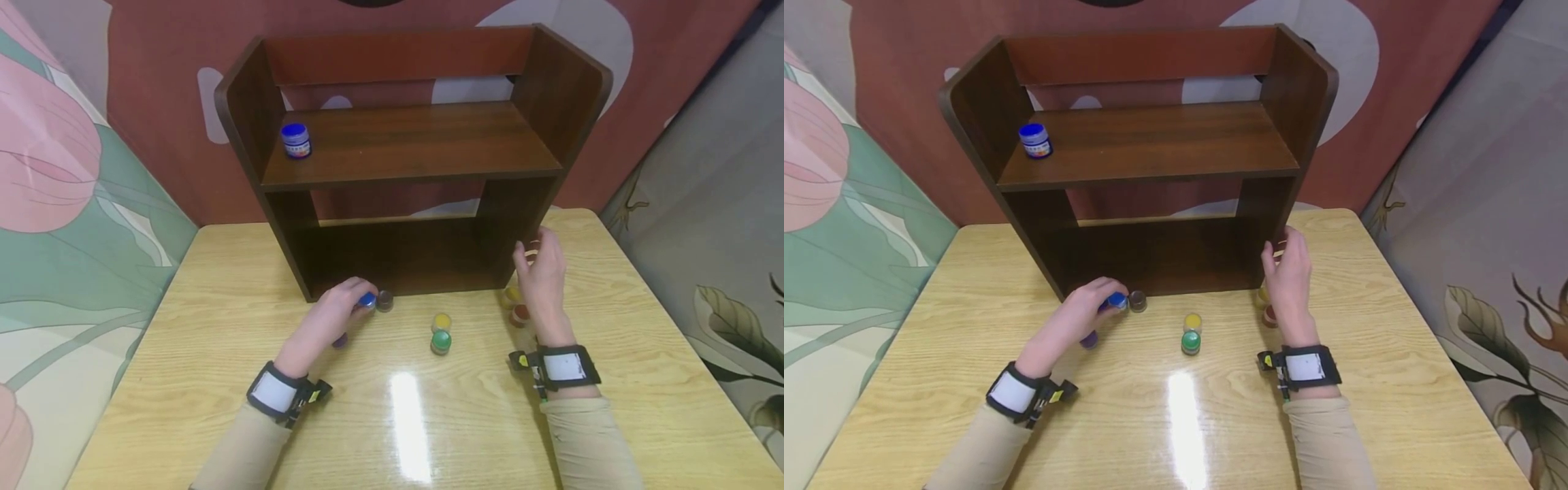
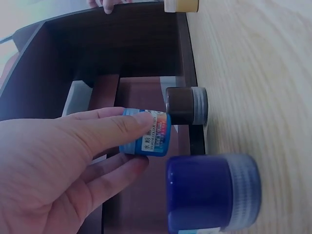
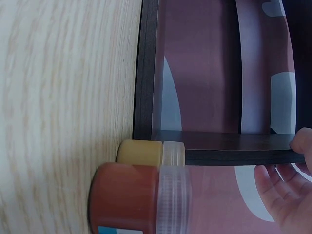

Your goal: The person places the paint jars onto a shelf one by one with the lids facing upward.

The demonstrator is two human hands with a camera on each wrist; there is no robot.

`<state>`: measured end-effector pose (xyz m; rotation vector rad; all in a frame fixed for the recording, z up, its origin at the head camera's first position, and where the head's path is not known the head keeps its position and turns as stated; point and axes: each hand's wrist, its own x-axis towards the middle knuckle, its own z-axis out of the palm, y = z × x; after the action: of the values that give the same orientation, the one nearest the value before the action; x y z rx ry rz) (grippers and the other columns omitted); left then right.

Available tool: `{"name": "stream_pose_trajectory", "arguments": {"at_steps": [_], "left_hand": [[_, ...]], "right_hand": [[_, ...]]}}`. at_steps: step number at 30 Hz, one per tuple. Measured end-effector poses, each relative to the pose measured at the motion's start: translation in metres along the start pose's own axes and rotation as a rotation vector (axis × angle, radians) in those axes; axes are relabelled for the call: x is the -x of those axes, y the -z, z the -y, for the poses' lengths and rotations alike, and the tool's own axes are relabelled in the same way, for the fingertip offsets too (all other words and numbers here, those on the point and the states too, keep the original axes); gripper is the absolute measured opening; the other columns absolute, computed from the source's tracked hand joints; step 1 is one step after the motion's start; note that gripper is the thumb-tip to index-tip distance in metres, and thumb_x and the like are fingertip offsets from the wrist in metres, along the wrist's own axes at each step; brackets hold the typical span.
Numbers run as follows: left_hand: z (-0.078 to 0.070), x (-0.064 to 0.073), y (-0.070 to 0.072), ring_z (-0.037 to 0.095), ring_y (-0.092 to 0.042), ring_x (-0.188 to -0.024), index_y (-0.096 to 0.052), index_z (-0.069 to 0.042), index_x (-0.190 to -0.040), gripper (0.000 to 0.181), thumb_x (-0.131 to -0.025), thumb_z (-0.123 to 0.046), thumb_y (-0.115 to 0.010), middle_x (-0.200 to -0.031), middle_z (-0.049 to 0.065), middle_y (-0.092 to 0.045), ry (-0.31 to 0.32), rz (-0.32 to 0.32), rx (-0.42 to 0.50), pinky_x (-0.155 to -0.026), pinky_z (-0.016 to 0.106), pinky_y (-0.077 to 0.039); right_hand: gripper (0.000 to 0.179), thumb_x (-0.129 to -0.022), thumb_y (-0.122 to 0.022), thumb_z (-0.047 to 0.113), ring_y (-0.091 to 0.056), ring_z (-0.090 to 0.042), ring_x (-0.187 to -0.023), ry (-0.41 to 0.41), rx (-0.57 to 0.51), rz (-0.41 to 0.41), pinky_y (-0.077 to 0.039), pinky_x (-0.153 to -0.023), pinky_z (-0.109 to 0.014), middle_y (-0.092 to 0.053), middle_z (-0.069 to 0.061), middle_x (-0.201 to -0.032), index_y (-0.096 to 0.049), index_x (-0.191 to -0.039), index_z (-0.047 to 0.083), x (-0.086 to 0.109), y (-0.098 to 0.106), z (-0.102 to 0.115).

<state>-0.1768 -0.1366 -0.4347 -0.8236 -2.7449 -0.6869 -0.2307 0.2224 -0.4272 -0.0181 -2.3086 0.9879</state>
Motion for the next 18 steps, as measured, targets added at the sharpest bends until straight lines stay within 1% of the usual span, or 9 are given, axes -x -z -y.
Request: {"name": "stream_pose_trajectory", "arguments": {"at_steps": [5,10,13,18], "left_hand": [[0.002,-0.0007,0.0022,0.025,-0.07,-0.105,-0.068,-0.008,-0.113,0.027,-0.087,-0.005,-0.076,-0.116,0.011,-0.068,-0.036,-0.002,0.015,-0.09,0.036,-0.06],[0.0013,-0.0012,0.0053,0.027,-0.07,-0.106,-0.068,-0.008,-0.114,0.03,-0.086,-0.006,-0.077,-0.118,0.013,-0.068,-0.076,-0.012,0.019,-0.09,0.037,-0.06],[0.001,-0.0016,0.0072,0.027,-0.07,-0.105,-0.068,-0.009,-0.113,0.03,-0.085,-0.006,-0.078,-0.116,0.012,-0.069,-0.088,-0.027,0.022,-0.09,0.038,-0.06],[0.0017,-0.0015,0.0092,0.026,-0.07,-0.103,-0.069,-0.01,-0.113,0.031,-0.084,-0.007,-0.079,-0.113,0.011,-0.071,-0.087,-0.046,0.021,-0.088,0.038,-0.06]], "right_hand": [[0.034,-0.099,-0.059,0.012,-0.062,-0.037,-0.099,0.018,-0.006,-0.018,-0.056,-0.079,-0.05,-0.061,-0.025,-0.113,-0.052,-0.126,-0.006,-0.0002,-0.0008,-0.0002],[0.033,-0.098,-0.059,0.012,-0.062,-0.038,-0.099,0.027,-0.006,-0.024,-0.057,-0.079,-0.05,-0.061,-0.025,-0.112,-0.052,-0.125,-0.006,-0.0002,-0.0009,-0.0007],[0.032,-0.098,-0.059,0.011,-0.062,-0.038,-0.099,0.026,-0.007,-0.024,-0.057,-0.079,-0.051,-0.061,-0.025,-0.112,-0.053,-0.125,-0.007,-0.0002,-0.0009,-0.0008],[0.032,-0.098,-0.058,0.011,-0.062,-0.038,-0.099,0.022,-0.012,-0.023,-0.056,-0.08,-0.052,-0.061,-0.025,-0.112,-0.052,-0.125,-0.007,-0.0002,-0.0001,0.0008]]}}
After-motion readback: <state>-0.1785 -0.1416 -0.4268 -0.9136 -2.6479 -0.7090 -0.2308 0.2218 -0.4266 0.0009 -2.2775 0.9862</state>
